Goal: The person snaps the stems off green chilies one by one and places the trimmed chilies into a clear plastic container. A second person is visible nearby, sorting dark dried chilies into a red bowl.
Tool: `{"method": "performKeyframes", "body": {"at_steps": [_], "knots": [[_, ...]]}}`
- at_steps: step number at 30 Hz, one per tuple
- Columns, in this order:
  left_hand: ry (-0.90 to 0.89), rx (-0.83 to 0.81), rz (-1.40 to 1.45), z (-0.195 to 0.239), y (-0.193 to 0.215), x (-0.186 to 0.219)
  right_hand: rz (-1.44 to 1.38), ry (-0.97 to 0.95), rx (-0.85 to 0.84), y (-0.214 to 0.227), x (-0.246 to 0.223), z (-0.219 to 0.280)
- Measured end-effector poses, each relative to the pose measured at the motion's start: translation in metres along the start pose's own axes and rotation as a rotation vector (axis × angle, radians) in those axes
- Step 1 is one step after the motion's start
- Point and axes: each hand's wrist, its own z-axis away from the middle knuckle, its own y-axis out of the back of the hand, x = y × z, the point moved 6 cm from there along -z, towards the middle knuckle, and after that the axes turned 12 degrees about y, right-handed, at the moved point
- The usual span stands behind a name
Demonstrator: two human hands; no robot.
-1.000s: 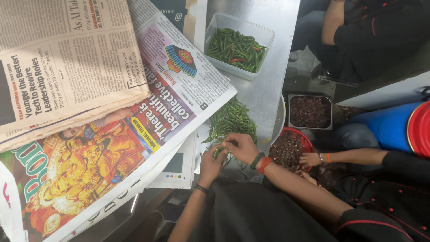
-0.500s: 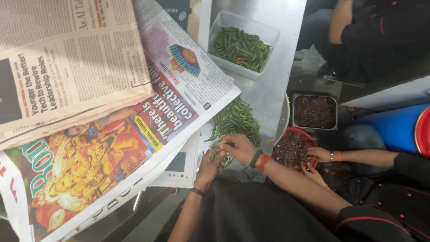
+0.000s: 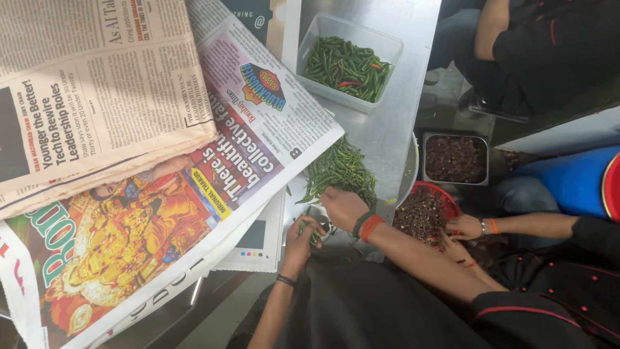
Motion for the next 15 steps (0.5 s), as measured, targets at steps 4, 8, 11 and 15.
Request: {"method": "performKeyframes", "body": {"at_steps": [4, 8, 11, 15], "knots": [[-0.064, 0.061, 0.020, -0.006, 0.002, 0.009, -0.226, -0.097, 0.155, 0.005, 0.015, 0.003], [-0.065, 0.140, 0.037, -0.006, -0.008, 0.020, -0.078, 0.037, 0.078, 0.001, 0.003, 0.002], [-0.052, 0.105, 0.078, -0.005, -0.021, 0.025, -0.015, 0.060, 0.068, 0.002, 0.004, 0.002], [-0.152, 0.111, -0.017, -0.002, -0.010, 0.034, -0.264, -0.136, 0.306, 0.005, 0.020, 0.002]]}}
